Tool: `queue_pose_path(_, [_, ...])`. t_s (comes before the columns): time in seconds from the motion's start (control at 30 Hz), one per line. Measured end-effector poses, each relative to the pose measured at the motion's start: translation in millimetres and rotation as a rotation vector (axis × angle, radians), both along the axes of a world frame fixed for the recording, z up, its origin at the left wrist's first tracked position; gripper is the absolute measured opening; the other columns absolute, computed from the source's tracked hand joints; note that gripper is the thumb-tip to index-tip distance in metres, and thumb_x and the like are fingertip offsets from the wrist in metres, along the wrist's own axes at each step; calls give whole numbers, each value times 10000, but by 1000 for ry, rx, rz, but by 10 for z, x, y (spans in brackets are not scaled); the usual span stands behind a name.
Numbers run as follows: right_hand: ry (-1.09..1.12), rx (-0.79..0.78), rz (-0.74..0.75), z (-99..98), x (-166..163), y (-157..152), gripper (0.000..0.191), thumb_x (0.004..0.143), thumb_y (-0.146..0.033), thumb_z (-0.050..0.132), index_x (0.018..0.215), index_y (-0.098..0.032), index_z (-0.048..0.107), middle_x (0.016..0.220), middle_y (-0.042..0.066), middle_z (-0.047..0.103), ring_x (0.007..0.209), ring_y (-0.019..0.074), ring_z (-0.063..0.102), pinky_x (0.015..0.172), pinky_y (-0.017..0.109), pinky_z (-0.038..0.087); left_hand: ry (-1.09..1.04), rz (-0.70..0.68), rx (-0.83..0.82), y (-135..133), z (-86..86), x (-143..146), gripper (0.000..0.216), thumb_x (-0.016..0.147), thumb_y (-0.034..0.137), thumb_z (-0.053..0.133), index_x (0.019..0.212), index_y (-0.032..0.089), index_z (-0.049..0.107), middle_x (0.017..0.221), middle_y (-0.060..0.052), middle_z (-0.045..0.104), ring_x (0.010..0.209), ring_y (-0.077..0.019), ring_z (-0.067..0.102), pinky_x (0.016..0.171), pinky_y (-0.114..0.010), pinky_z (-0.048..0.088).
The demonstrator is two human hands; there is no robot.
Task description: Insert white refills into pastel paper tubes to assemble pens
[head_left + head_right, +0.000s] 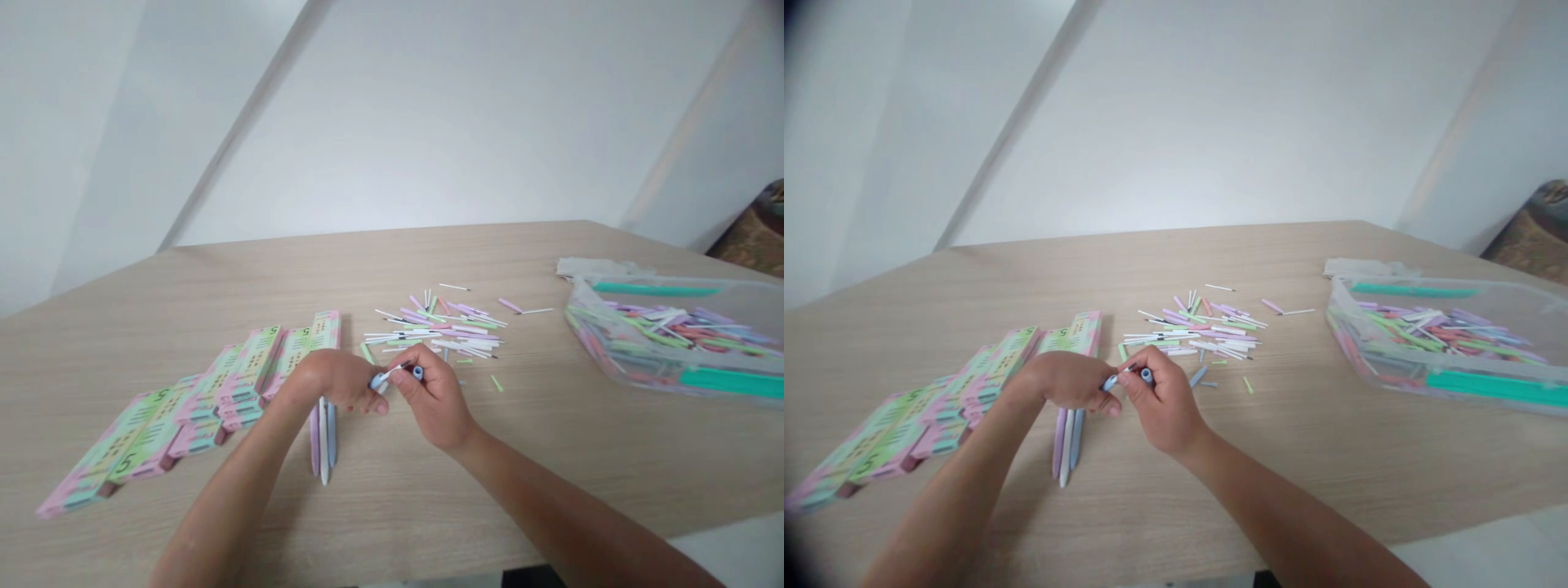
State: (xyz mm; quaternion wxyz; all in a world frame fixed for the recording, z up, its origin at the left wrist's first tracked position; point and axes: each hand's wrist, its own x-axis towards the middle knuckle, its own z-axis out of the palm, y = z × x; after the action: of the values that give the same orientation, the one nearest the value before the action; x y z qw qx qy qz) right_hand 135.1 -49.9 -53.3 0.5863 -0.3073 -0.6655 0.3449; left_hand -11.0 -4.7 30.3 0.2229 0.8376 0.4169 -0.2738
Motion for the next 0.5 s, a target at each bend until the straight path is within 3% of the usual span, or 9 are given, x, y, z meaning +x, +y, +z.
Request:
queue_pose_path(0.17, [20, -55, 80, -108, -61, -7, 135, 839, -277, 545, 945, -194, 538, 769, -11, 563, 666, 110, 506, 623, 237, 401, -83, -99, -45, 23, -37, -54, 309, 833, 406, 443, 810, 148, 612, 724, -44, 639, 647, -179, 565, 586, -246, 423])
queue_pose_path(0.3, [-42, -113, 130, -166, -24, 1, 304, 802, -258, 589, 1083, -223, 480, 837, -16, 552, 644, 96, 488, 584, 213, 391, -185, -94, -32, 63, -52, -144, 369, 823, 463, 426, 903, 147, 599, 776, -44, 639, 673, -189, 565, 601, -246, 431])
queue_pose_path(0.5, [-371, -158, 125, -160, 233, -52, 177, 838, -243, 518, 1009, -207, 543, 770, -26, 558, 601, 84, 470, 561, 190, 366, -175, -36, 1, 82, -8, -240, 518, 809, 550, 414, 1123, 162, 552, 755, -39, 652, 728, -218, 575, 632, -248, 426])
